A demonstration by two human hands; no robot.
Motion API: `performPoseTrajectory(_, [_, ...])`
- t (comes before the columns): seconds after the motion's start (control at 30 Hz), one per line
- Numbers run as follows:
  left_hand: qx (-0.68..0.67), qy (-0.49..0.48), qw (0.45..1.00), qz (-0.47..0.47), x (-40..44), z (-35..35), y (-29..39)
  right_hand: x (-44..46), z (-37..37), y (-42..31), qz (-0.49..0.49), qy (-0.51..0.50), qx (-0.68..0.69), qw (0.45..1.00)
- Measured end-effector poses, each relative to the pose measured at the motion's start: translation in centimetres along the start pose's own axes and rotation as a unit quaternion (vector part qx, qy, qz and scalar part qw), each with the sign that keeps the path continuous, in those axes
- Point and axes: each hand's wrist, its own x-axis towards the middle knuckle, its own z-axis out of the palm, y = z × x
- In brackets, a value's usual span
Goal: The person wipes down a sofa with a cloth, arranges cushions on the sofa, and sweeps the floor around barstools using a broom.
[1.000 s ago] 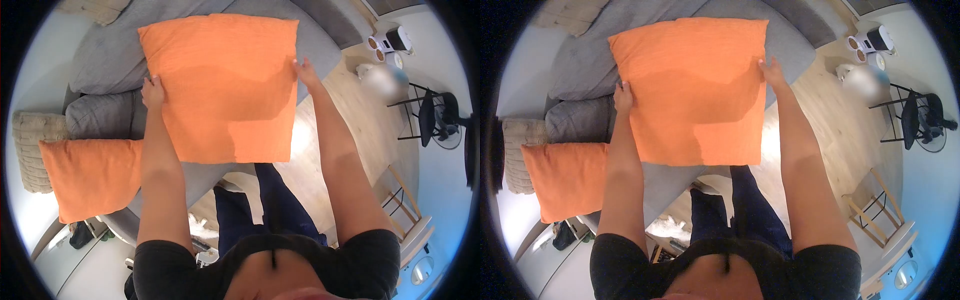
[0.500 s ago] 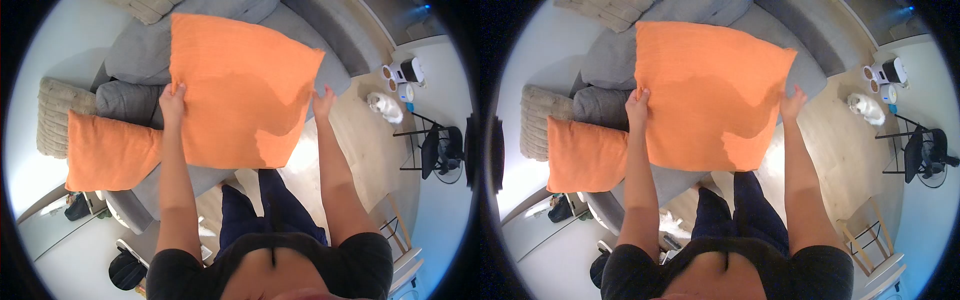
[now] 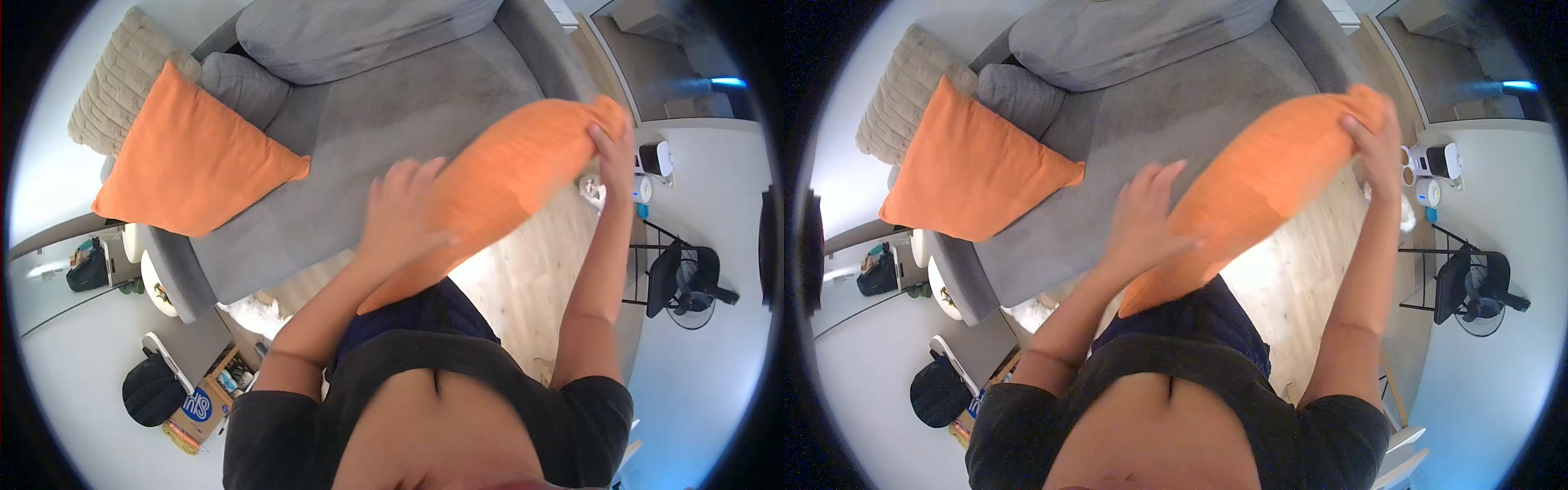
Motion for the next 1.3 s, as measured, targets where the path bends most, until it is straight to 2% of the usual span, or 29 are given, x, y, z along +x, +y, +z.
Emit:
performPoseTrajectory(0.03, [-0.018,-0.064,0.997,-0.037,-2.0,-0.4,-2.0,-1.0,-0.4,-0.2,0.001,-0.002,-0.001,1.000])
performPoseTrajectory(0.07, [-0.019,-0.065,0.997,-0.036,-3.9,-0.7,-4.0,-2.0,-0.8,-0.4,0.015,0.047,0.107,0.993])
performPoseTrajectory(0.1, [-0.026,-0.140,0.985,-0.097,-5.7,-0.8,-6.0,-2.6,-1.0,-0.9,0.028,0.097,0.212,0.972])
performPoseTrajectory(0.13, [-0.034,-0.214,0.964,-0.155,-6.9,-0.4,-7.2,-2.8,-0.9,-1.6,0.028,0.100,0.207,0.973])
performPoseTrajectory(0.17, [-0.038,-0.215,0.964,-0.149,-7.5,0.5,-7.7,-2.7,-0.6,-2.7,0.004,0.124,0.210,0.970])
performPoseTrajectory(0.23, [-0.301,-0.225,0.911,-0.168,-8.2,2.1,-7.7,-2.2,0.1,-5.3,-0.011,0.164,0.179,0.970])
performPoseTrajectory(0.27, [-0.307,-0.228,0.909,-0.164,-8.0,1.8,-6.7,-1.9,0.2,-6.7,-0.012,0.166,0.171,0.971])
performPoseTrajectory(0.33, [-0.164,-0.145,0.975,-0.023,-7.3,-0.1,-4.6,-0.7,0.2,-9.5,-0.050,0.218,0.139,0.965])
performPoseTrajectory(0.37, [-0.144,-0.086,0.986,-0.002,-7.0,-0.6,-4.5,-0.2,-0.2,-11.1,-0.049,0.226,0.153,0.961])
performPoseTrajectory(0.4, [-0.146,-0.079,0.986,-0.002,-6.6,-0.6,-5.1,0.5,-0.6,-12.6,-0.055,0.221,0.152,0.962])
performPoseTrajectory(0.47, [-0.156,-0.035,0.981,-0.107,-5.1,-0.6,-7.3,1.9,-0.9,-15.1,-0.145,0.220,0.178,0.948])
performPoseTrajectory(0.53, [-0.052,0.004,0.998,-0.025,-1.9,-1.5,-9.3,3.4,-0.9,-17.5,-0.166,0.233,0.168,0.943])
performPoseTrajectory(0.6, [-0.058,0.058,0.997,0.009,1.6,-4.9,-9.7,5.2,-2.3,-18.4,-0.184,0.257,0.147,0.937])
performPoseTrajectory(0.67, [-0.052,0.111,0.991,0.058,4.5,-9.3,-10.2,8.6,-4.4,-18.0,-0.217,0.225,0.173,0.934])
performPoseTrajectory(0.7, [-0.035,0.115,0.991,0.060,5.8,-11.9,-9.5,10.1,-4.8,-17.5,-0.223,0.224,0.176,0.932])
performPoseTrajectory(0.77, [0.028,0.130,0.989,0.058,8.3,-15.9,-8.8,12.8,-5.3,-14.9,-0.163,0.201,0.200,0.945])
performPoseTrajectory(0.83, [0.074,0.115,0.990,0.028,10.5,-18.5,-8.2,17.5,-6.6,-9.7,-0.143,0.060,0.225,0.962])
performPoseTrajectory(0.9, [0.080,0.089,0.993,-0.003,13.1,-20.2,-7.9,20.9,-4.5,-5.4,-0.114,0.065,0.222,0.966])
performPoseTrajectory(0.97, [0.087,0.027,0.995,-0.044,15.7,-20.3,-8.8,22.1,-1.8,-3.7,-0.176,-0.004,0.143,0.974])
performPoseTrajectory(1.03, [0.131,0.028,0.989,-0.068,18.6,-20.0,-10.4,22.8,2.8,-2.2,-0.017,0.169,0.203,0.964])
performPoseTrajectory(1.1, [0.170,0.009,0.981,-0.093,20.3,-17.9,-12.7,25.1,3.7,1.1,0.051,0.118,0.034,0.991])
performPoseTrajectory(1.13, [0.235,-0.008,0.964,-0.122,21.3,-16.6,-13.9,26.8,4.4,3.8,0.053,0.115,0.039,0.991])
performPoseTrajectory(1.17, [0.297,-0.024,0.942,-0.151,22.0,-15.6,-14.8,28.4,5.7,7.2,-0.002,0.083,0.087,0.993])
performPoseTrajectory(1.2, [0.299,-0.028,0.941,-0.157,22.1,-14.8,-15.6,28.9,6.4,8.3,-0.055,0.050,0.134,0.988])
performPoseTrajectory(1.27, [0.259,0.039,0.941,-0.217,22.5,-13.8,-17.0,30.6,7.0,7.8,-0.037,0.040,0.130,0.990])
performPoseTrajectory(1.3, [0.257,0.036,0.939,-0.224,22.9,-14.3,-16.8,31.4,7.1,7.2,-0.022,0.032,0.121,0.992])
